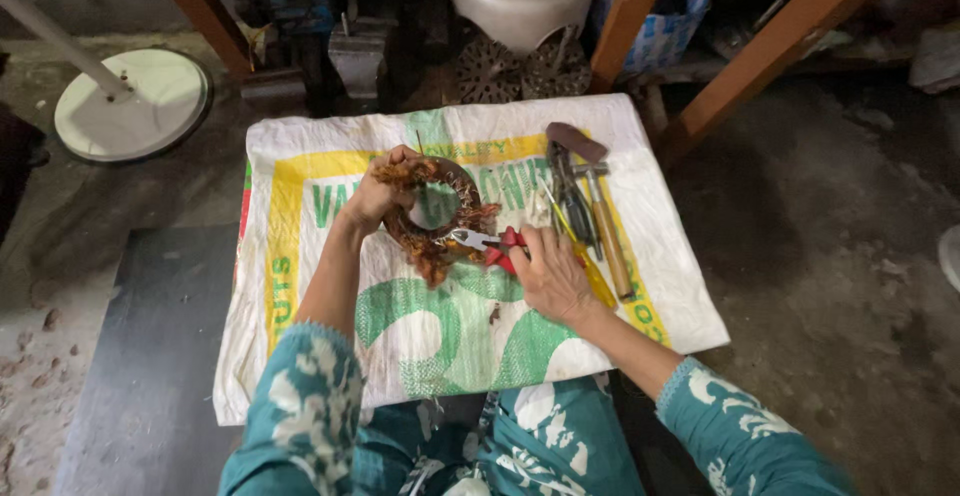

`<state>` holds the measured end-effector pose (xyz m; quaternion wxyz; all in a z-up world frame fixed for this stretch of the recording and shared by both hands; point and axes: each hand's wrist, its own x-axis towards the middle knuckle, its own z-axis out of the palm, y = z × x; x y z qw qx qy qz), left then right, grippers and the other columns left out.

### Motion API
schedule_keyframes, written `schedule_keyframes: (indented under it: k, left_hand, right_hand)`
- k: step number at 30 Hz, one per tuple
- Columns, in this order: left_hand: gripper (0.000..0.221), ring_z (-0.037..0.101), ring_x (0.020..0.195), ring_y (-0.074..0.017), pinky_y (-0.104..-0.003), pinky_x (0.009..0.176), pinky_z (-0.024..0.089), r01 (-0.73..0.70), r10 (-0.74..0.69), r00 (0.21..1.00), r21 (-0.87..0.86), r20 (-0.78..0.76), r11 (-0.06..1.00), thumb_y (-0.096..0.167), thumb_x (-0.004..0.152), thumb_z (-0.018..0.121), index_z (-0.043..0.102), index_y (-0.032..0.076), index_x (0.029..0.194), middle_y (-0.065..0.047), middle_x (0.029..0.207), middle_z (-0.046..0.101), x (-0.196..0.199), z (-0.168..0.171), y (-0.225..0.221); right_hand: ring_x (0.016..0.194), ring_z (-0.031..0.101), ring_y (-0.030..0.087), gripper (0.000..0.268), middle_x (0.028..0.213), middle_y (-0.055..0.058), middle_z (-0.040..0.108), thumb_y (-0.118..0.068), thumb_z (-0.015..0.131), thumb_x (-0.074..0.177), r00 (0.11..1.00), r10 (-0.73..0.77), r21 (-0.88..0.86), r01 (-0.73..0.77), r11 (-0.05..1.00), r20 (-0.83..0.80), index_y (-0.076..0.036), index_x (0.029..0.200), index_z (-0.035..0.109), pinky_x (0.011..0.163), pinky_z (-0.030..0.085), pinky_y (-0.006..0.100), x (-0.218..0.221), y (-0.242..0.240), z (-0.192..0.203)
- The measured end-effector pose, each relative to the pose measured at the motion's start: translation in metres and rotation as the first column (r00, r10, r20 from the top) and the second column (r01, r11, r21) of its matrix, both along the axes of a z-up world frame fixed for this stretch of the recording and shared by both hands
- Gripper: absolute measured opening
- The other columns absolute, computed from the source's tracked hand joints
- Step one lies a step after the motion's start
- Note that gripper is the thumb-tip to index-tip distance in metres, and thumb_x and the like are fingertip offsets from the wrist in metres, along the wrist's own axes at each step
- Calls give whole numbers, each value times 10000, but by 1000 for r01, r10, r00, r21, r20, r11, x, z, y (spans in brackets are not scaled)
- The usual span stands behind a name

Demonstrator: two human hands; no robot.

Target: The person untangles and pulls copper wires from a motor stator using pliers and a screwdriver while seated at a work surface.

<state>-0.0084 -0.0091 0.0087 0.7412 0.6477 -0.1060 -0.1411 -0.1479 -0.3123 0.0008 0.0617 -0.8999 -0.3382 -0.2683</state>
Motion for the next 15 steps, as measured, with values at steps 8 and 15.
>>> schedule_keyframes:
  k: [8, 15]
  left_hand:
    - [418, 718, 949, -142, -259, 835, 580, -226, 160, 951, 239, 266, 944, 16, 747, 851, 653, 63, 1112, -71, 1067, 764, -44, 23, -46]
    - [496, 736, 955, -181, -306, 832, 575, -399, 228, 852, 302, 472, 866, 42, 641, 880, 631, 53, 1070, -97, 1016, 778, -68, 38, -51]
  right_hand:
    - [1081, 508, 409, 267, 1258, 261, 506, -86, 567, 788, 955, -164, -92, 146, 985, -246, 41, 1022, 594, 848, 382, 576, -38, -9, 12]
    - [1153, 495, 422, 274, 1334, 272, 478, -48, 610, 747, 915, -256, -186, 205, 961, -313, 66, 996, 634, 899, 364, 651, -40, 7, 37]
